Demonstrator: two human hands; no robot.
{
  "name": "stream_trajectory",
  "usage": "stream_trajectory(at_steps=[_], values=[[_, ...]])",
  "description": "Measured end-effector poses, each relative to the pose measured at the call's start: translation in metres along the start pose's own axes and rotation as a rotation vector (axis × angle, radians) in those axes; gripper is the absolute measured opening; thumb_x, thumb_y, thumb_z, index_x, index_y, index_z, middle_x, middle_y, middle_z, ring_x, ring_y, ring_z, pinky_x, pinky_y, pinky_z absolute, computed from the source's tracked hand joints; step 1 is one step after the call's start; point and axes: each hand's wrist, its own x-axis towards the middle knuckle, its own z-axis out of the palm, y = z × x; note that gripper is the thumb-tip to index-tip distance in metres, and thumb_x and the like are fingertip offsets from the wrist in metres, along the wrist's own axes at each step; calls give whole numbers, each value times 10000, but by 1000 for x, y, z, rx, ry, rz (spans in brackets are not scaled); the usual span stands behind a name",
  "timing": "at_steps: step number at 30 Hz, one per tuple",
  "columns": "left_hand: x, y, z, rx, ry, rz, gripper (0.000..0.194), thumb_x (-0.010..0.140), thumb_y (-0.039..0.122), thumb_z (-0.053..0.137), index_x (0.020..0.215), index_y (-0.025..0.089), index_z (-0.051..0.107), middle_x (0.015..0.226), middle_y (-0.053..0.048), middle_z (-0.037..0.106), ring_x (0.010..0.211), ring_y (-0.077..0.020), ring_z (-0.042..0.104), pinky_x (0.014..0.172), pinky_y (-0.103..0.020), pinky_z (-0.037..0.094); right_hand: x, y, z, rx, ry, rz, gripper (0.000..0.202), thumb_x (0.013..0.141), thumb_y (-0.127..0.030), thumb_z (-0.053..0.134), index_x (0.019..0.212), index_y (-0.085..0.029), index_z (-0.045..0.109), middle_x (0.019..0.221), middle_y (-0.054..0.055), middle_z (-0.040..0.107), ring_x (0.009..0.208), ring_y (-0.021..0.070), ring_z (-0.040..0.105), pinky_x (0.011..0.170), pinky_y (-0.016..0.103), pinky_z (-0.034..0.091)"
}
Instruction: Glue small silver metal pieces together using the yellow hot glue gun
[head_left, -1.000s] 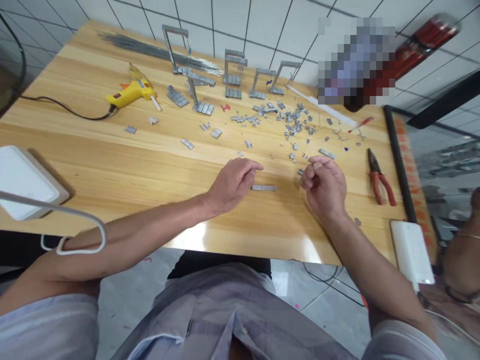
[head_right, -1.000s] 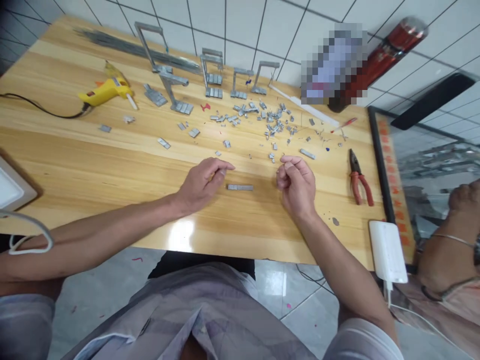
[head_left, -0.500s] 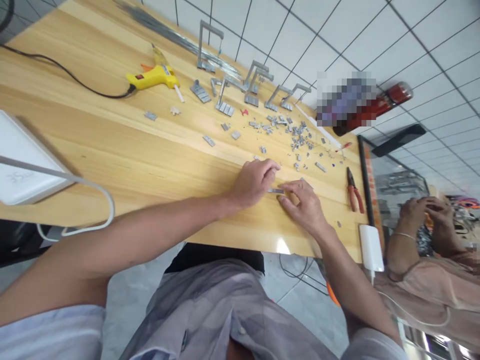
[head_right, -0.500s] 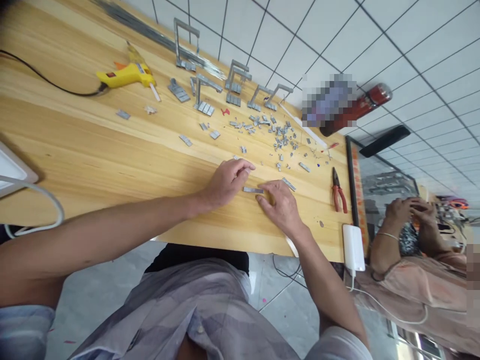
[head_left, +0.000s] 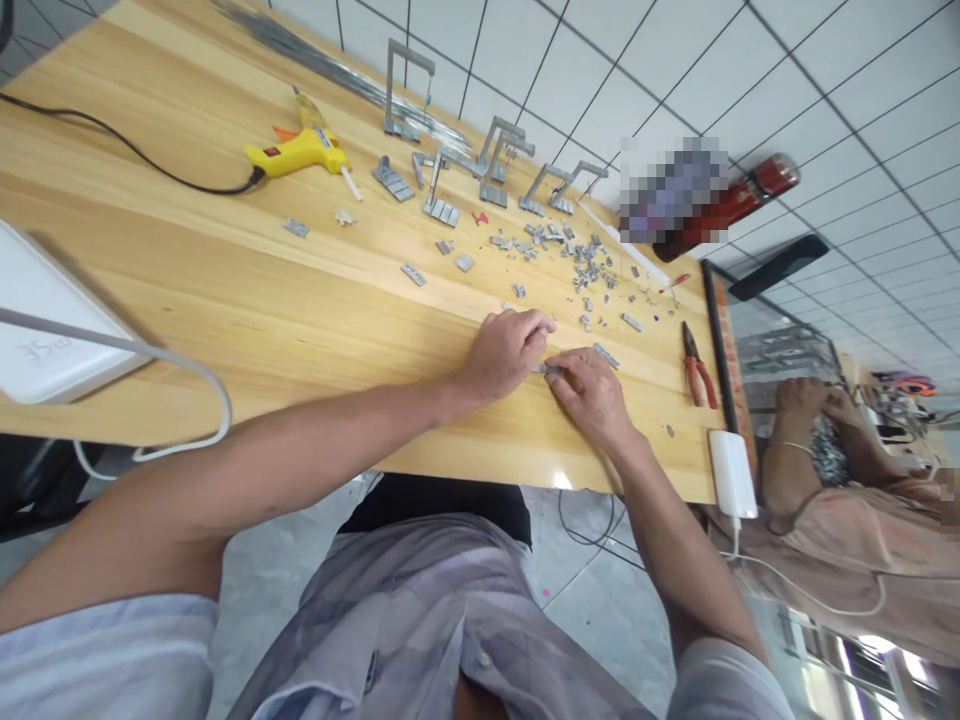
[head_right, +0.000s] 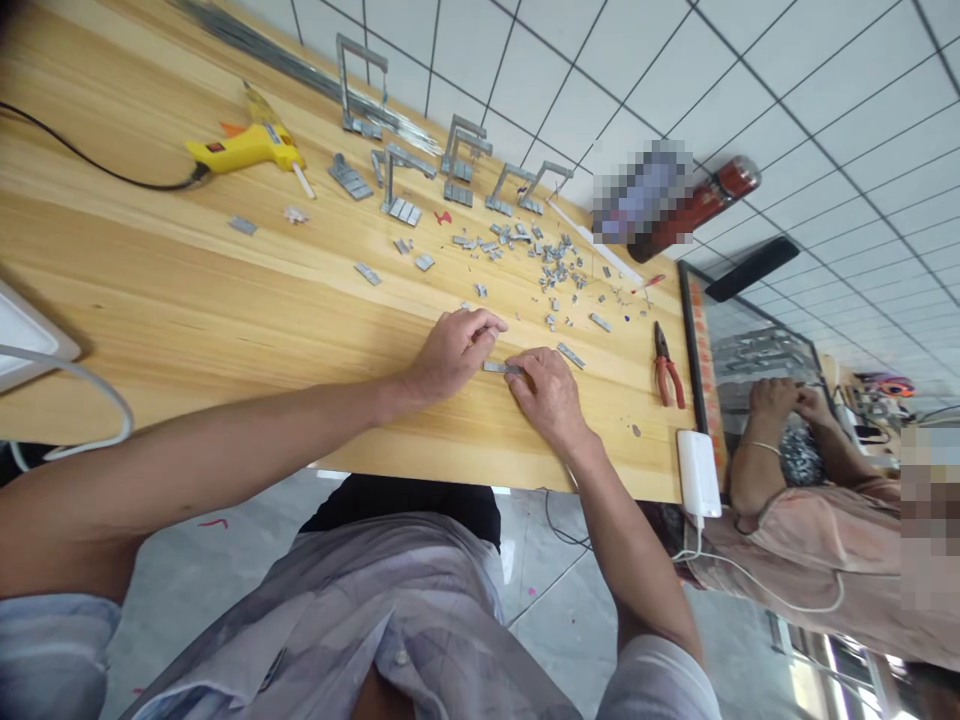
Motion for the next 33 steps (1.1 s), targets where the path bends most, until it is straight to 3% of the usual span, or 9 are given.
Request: stream_trajectory(at_steps=[13, 16, 19, 24, 29, 33], values=[[3, -3, -3, -46, 53, 3, 236, 991, 182, 507, 1040, 173, 738, 1025, -60, 803, 969, -215, 711, 970, -361, 507, 4, 6, 4, 62, 53, -91, 73, 968, -213, 639, 968, -233, 709, 967, 79, 757, 949, 255, 690, 893, 432, 534], [2, -3, -5, -93, 57, -15, 226, 978, 167, 514, 1013, 182, 736, 1004, -49, 799, 948, -203, 704, 960, -341, 519, 2, 6, 5, 120, 71, -9, 47, 938, -211, 668, 922, -238, 703, 911, 58, 742, 874, 233, 674, 837, 403, 530], [1, -3, -6, -147, 61, -18, 215, 970, 172, 522, 1000, 182, 734, 977, -42, 789, 924, -197, 691, 932, -335, 525, 0, 6, 5, 255, 69, 168, 13, 913, -260, 717, 913, -247, 719, 831, 17, 705, 751, 191, 615, 750, 361, 505], [-3, 2, -9, -251, 64, -36, 198, 979, 274, 570, 1041, 175, 730, 880, -23, 736, 802, -172, 642, 793, -305, 519, 7, 6, -2, 595, 190, 403, 164, 847, -380, 781, 882, -245, 694, 697, -46, 589, 616, 134, 480, 624, 302, 424], [-6, 10, -12, -471, -50, -121, 345, 933, 451, 719, 1112, 156, 719, 928, -37, 742, 797, -152, 655, 753, -276, 524, 24, -1, -5, 652, 303, 358, 226, 838, -418, 795, 895, -249, 656, 753, -33, 619, 661, 139, 529, 658, 306, 473], [-5, 9, -11, -587, -103, -203, 445, 882, 532, 803, 1109, 157, 725, 918, -31, 723, 760, -137, 634, 714, -265, 510, 33, -9, 1, 682, 317, 273, 274, 843, -450, 838, 894, -254, 653, 757, -29, 628, 654, 143, 546, 658, 317, 489]])
